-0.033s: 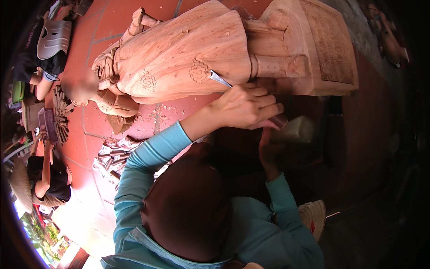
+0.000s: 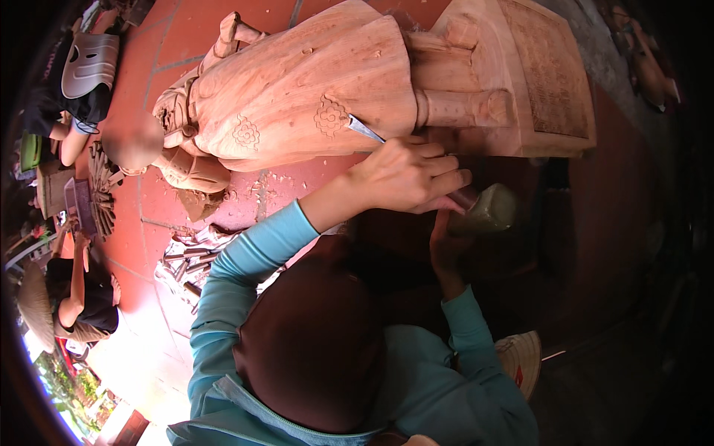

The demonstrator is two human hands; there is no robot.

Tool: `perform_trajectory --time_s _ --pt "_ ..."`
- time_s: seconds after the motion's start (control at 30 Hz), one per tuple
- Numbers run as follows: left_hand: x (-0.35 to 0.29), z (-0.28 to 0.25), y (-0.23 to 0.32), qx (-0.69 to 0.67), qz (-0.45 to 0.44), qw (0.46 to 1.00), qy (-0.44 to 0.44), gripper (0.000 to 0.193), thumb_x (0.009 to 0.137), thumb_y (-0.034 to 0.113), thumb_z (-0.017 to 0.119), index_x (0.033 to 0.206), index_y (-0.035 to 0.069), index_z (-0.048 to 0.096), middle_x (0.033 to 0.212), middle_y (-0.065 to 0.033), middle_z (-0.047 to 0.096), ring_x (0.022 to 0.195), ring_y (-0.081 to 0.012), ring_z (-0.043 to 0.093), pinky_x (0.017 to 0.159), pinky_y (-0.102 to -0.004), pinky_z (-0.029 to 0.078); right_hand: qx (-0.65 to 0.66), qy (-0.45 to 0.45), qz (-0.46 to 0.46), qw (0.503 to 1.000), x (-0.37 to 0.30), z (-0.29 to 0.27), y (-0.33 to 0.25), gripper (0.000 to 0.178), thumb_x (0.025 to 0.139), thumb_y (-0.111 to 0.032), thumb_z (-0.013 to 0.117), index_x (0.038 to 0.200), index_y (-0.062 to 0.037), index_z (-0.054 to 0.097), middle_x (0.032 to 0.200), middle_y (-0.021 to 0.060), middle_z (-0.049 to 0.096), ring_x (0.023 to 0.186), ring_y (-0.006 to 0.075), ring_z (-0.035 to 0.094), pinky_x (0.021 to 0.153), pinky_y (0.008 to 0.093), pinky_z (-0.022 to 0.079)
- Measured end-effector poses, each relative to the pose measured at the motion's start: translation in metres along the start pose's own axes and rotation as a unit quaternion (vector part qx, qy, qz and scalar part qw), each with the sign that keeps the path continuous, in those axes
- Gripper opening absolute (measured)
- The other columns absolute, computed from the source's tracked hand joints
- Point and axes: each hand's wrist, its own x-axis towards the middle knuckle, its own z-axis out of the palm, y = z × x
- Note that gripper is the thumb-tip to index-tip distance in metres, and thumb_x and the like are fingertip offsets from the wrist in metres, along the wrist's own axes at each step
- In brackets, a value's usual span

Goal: The person carves a wooden statue of a figure using a chisel and a mallet. They repeatedly strike the chisel to shape the wood and occasionally switch tools to refine the details.

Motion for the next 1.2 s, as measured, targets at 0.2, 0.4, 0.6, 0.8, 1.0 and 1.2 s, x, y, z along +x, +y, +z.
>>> perform_trajectory --time_s 0.2,0.4,0.6,0.8,1.0,1.2 --pt "0.018 -0.003 0.020 0.001 0.009 0.999 0.043 0.040 0.071 0.039 0.072 0.100 0.012 0.067 0.070 0.0016 0.054 0.062 -0.0157 0.055 0.051 -0.0269 0.046 -0.172 -0.065 -0.024 0.983 0.006 -0.023 -0.018 0.034 0.088 -0.007 0.062 0.119 0.0020 0.050 0.115 0.0130 0.057 0.103 0.0228 0.057 0.087 0.0338 0.045" --pt "0.021 0.013 -0.004 0.037 -0.056 0.996 0.063 0.041 0.074 0.040 0.071 0.101 0.010 0.065 0.073 -0.0006 0.056 0.062 -0.0167 0.056 0.050 -0.0289 0.045 -0.016 -0.065 0.050 0.996 0.016 -0.018 -0.017 0.027 0.083 -0.001 0.064 0.107 0.0003 0.051 0.094 0.0050 0.056 0.090 0.0155 0.055 0.086 0.0311 0.045" --pt "0.024 0.013 -0.003 0.045 -0.054 0.994 0.078 0.041 0.073 0.040 0.071 0.100 0.010 0.065 0.073 -0.0003 0.057 0.060 -0.0166 0.056 0.050 -0.0286 0.045 0.098 -0.017 0.175 0.980 0.034 -0.024 -0.035 0.026 0.082 0.001 0.063 0.106 0.0021 0.050 0.089 0.0036 0.057 0.086 0.0141 0.054 0.087 0.0322 0.044" --pt "0.020 0.013 -0.002 0.044 -0.058 0.996 0.058 0.038 0.074 0.040 0.070 0.098 0.011 0.065 0.074 0.0009 0.056 0.063 -0.0155 0.056 0.052 -0.0276 0.046 -0.005 -0.037 0.077 0.996 0.045 -0.026 -0.031 0.019 0.083 0.000 0.063 0.100 0.0006 0.054 0.088 0.0043 0.057 0.080 0.0133 0.054 0.079 0.0288 0.045" --pt "0.021 0.013 -0.005 0.036 -0.057 0.996 0.059 0.041 0.072 0.038 0.072 0.102 0.011 0.065 0.072 -0.0003 0.058 0.061 -0.0170 0.057 0.051 -0.0293 0.046 0.020 -0.058 0.113 0.992 0.038 -0.028 -0.007 0.016 0.083 -0.001 0.063 0.097 0.0005 0.056 0.085 0.0037 0.056 0.078 0.0127 0.053 0.080 0.0291 0.045" --pt "0.023 0.012 -0.008 0.035 -0.074 0.994 0.070 0.039 0.071 0.037 0.073 0.101 0.013 0.066 0.071 -0.0001 0.058 0.060 -0.0184 0.058 0.050 -0.0302 0.046 0.090 -0.024 0.177 0.980 0.044 -0.021 -0.025 0.030 0.083 -0.001 0.063 0.108 0.0006 0.048 0.084 0.0040 0.056 0.078 0.0127 0.053 0.075 0.0276 0.045"
